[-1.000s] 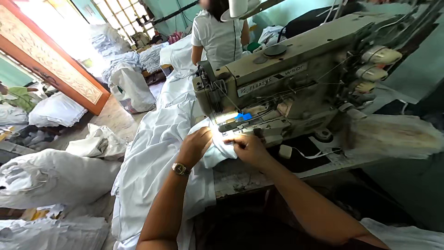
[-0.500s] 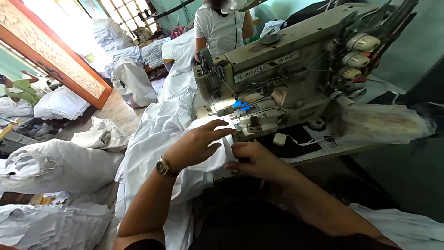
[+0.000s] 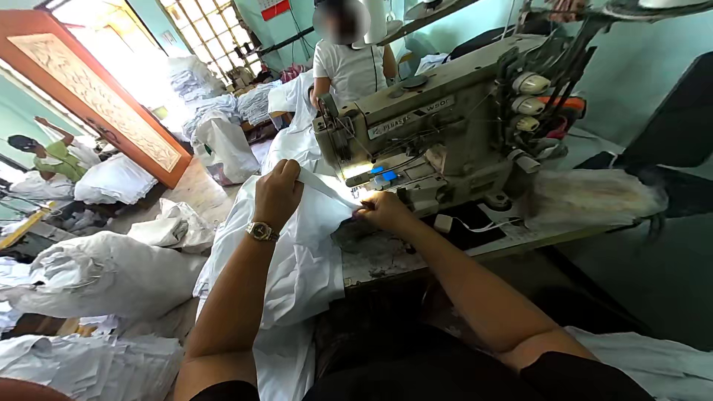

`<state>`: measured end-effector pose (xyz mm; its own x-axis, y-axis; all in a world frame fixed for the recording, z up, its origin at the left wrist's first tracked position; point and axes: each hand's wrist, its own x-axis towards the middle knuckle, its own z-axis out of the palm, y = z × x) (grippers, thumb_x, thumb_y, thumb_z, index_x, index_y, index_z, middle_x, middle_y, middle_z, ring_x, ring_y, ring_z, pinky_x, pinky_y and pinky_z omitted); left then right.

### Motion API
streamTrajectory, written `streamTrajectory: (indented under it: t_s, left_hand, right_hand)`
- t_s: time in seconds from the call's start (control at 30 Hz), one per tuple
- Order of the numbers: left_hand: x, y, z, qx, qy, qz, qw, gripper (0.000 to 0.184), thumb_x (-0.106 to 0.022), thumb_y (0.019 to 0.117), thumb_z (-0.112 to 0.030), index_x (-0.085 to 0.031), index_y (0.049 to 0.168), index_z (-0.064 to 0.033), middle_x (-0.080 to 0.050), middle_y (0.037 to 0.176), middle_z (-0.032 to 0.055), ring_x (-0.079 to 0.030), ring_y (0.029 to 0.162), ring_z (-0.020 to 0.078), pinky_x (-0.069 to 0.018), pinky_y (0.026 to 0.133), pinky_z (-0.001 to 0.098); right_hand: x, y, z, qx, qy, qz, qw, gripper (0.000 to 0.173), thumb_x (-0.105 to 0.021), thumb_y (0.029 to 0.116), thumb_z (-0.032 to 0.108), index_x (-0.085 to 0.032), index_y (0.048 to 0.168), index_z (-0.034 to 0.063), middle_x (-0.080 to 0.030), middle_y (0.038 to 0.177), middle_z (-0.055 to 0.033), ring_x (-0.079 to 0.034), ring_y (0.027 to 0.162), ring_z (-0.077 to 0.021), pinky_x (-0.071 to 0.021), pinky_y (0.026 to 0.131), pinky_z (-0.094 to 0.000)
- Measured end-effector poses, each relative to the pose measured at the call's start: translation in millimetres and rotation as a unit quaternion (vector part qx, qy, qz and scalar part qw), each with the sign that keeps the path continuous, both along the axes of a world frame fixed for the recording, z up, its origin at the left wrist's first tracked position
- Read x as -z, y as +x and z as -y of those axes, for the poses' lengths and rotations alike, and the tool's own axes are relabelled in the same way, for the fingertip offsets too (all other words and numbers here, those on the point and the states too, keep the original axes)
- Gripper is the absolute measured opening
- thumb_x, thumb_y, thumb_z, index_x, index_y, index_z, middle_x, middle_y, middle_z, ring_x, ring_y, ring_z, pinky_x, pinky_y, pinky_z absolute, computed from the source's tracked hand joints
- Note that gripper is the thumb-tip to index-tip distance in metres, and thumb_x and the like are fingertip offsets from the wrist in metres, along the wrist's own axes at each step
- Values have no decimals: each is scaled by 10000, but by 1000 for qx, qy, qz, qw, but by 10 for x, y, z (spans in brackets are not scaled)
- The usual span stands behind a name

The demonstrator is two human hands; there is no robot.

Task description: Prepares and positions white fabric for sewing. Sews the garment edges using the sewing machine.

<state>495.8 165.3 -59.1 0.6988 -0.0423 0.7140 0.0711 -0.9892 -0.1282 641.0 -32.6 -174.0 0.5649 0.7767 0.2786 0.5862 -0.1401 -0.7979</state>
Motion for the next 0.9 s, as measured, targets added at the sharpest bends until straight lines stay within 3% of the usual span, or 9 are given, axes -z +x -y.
streamTrajectory:
  t_s: [0.1, 0.2, 0.33, 0.4, 0.53, 0.6, 0.67, 0.8, 0.9]
  left_hand:
    - [-114, -113, 231, 40, -72, -86, 993, 83, -632, 927, -69, -630, 875, -4, -633, 805, 136, -640, 693, 288, -524, 600, 490]
    - [-179, -156, 372, 120, -137, -216, 959, 151, -710, 951, -179, -696, 999, -36, -671, 931, 102, -640, 732, 225, -561, 663, 435]
    - [-101, -71, 550, 248, -153, -416, 861, 272, -631, 964, -57, -700, 1227, -76, -654, 1294, 89, -687, 933, 161, -595, 752, 322]
    - [-101, 24, 555, 253, -121, -470, 837, 150, -617, 958, -61, -729, 1051, -26, -643, 1295, 125, -679, 935, 171, -588, 781, 329]
    - [-336, 93, 287, 145, -101, -498, 849, 188, -625, 974, -175, -680, 913, -5, -653, 906, 116, -635, 812, 230, -530, 733, 444]
    - [-466, 92, 87, 59, -102, -481, 869, 421, -532, 1066, -348, -683, 933, 22, -659, 907, 166, -656, 895, 297, -527, 834, 515]
    - [-520, 95, -69, -18, -133, -439, 888, 562, -391, 1113, -392, -696, 973, 59, -674, 963, 223, -664, 985, 359, -504, 919, 572]
    - [-417, 125, -407, -4, -123, -363, 924, 190, -715, 950, -139, -696, 1013, 39, -657, 985, 202, -657, 930, 336, -538, 856, 529]
    - [-382, 64, -228, -10, -61, -275, 959, 109, -672, 946, -34, -676, 1051, -3, -653, 991, 174, -672, 846, 329, -567, 752, 530]
  right_hand:
    - [-221, -266, 290, -70, 34, -65, 995, 212, -774, 922, 239, -741, 939, 30, -659, 765, -53, -587, 660, -119, -525, 647, -341]
    - [-300, -514, 583, -181, 118, -31, 976, 252, -720, 956, 292, -717, 893, 48, -650, 816, 5, -544, 632, 4, -476, 568, -159]
    - [-201, -542, 587, -198, 122, 48, 971, 292, -696, 975, 334, -725, 897, 54, -664, 858, -23, -513, 662, -6, -440, 600, -168]
    - [-205, -502, 529, -207, 116, 63, 969, 300, -698, 972, 337, -716, 896, 48, -655, 848, -33, -517, 678, -28, -441, 619, -190]
    - [-256, -271, 346, -157, 72, 13, 985, 325, -772, 914, 250, -713, 1178, 70, -691, 1055, -75, -596, 728, -94, -533, 674, -291]
    - [-211, -38, 205, -112, 34, 7, 993, 414, -784, 907, 211, -676, 1284, 78, -702, 1151, -119, -680, 890, -195, -575, 816, -427]
    - [-144, 108, 88, -67, 0, 15, 998, 367, -761, 930, 196, -695, 1263, 53, -705, 1186, -136, -683, 1059, -253, -535, 967, -500]
    - [-45, 189, -13, -28, 20, 29, 999, 232, -699, 969, 183, -738, 1130, 21, -714, 1091, -142, -683, 995, -261, -539, 925, -499]
    - [-74, 154, -21, -14, -8, 26, 1000, 202, -665, 983, 148, -745, 1108, 11, -712, 1115, -151, -683, 1027, -275, -532, 951, -507]
